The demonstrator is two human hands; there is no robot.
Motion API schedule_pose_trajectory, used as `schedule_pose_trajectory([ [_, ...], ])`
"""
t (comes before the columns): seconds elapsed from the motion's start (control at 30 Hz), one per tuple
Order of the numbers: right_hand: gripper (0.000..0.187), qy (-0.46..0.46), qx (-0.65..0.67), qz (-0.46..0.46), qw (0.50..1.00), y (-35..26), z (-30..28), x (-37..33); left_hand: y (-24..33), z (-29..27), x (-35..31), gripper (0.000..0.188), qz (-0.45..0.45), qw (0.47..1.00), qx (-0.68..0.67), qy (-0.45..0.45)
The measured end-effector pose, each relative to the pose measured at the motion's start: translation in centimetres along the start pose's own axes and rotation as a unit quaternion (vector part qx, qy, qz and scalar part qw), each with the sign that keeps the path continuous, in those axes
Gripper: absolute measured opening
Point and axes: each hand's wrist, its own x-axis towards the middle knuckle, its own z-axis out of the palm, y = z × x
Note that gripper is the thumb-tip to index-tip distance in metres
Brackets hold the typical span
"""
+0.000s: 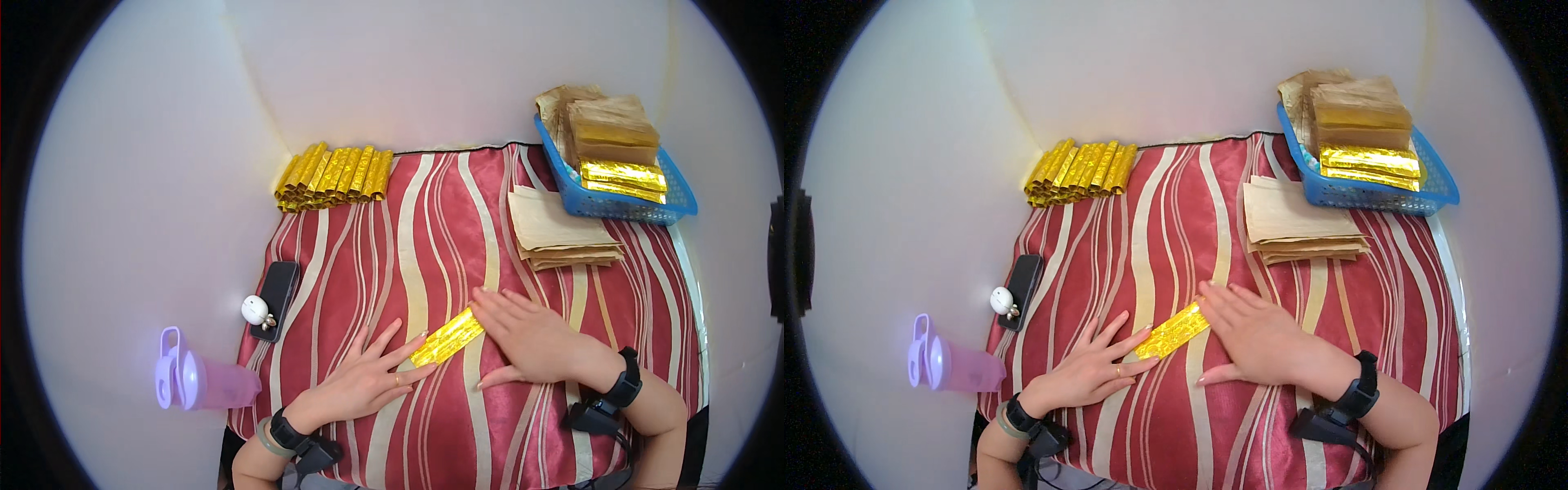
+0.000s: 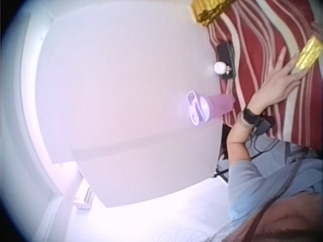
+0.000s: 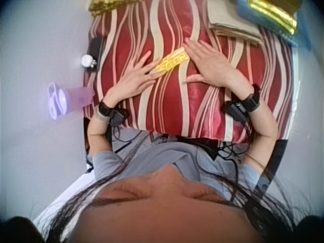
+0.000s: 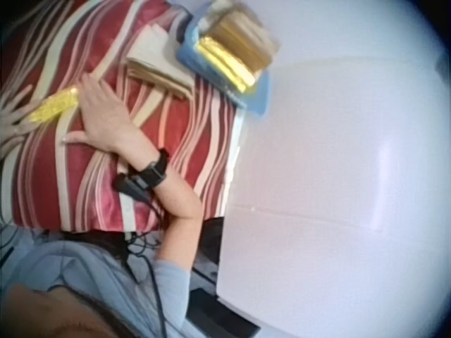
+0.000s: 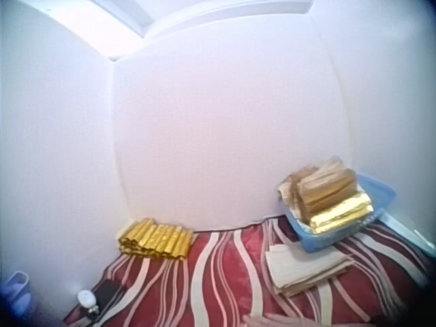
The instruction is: Fold and package individual sheets of gold-colored ritual or packaging paper.
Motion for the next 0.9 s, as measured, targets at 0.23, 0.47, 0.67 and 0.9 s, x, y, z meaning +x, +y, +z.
schedule_pose_trajectory([
  [0.23, 0.111, 0.013, 0.011, -0.015, 1.000, -2.7, -0.2, 1.4, 0.3, -0.4, 0.2, 0.043, 0.017, 1.000, 0.022, 0.012],
  [0.47, 0.106, 0.028, -0.003, -0.010, 1.000, -0.4, 0.1, 0.6, 0.2, -0.1, -0.2, 0.045, 0.003, 1.000, 0.004, 0.004],
  [0.67, 0.101, 0.026, 0.018, -0.002, 0.999, 0.2, 0.2, -0.1, -1.1, -1.2, 0.2, 0.044, 0.037, 0.999, 0.033, 0.011],
  [0.9, 0.093, 0.031, 0.023, -0.012, 0.999, 0.1, 0.2, -0.1, -0.7, -2.3, 4.9, 0.055, 0.097, 0.980, -0.136, 0.108],
])
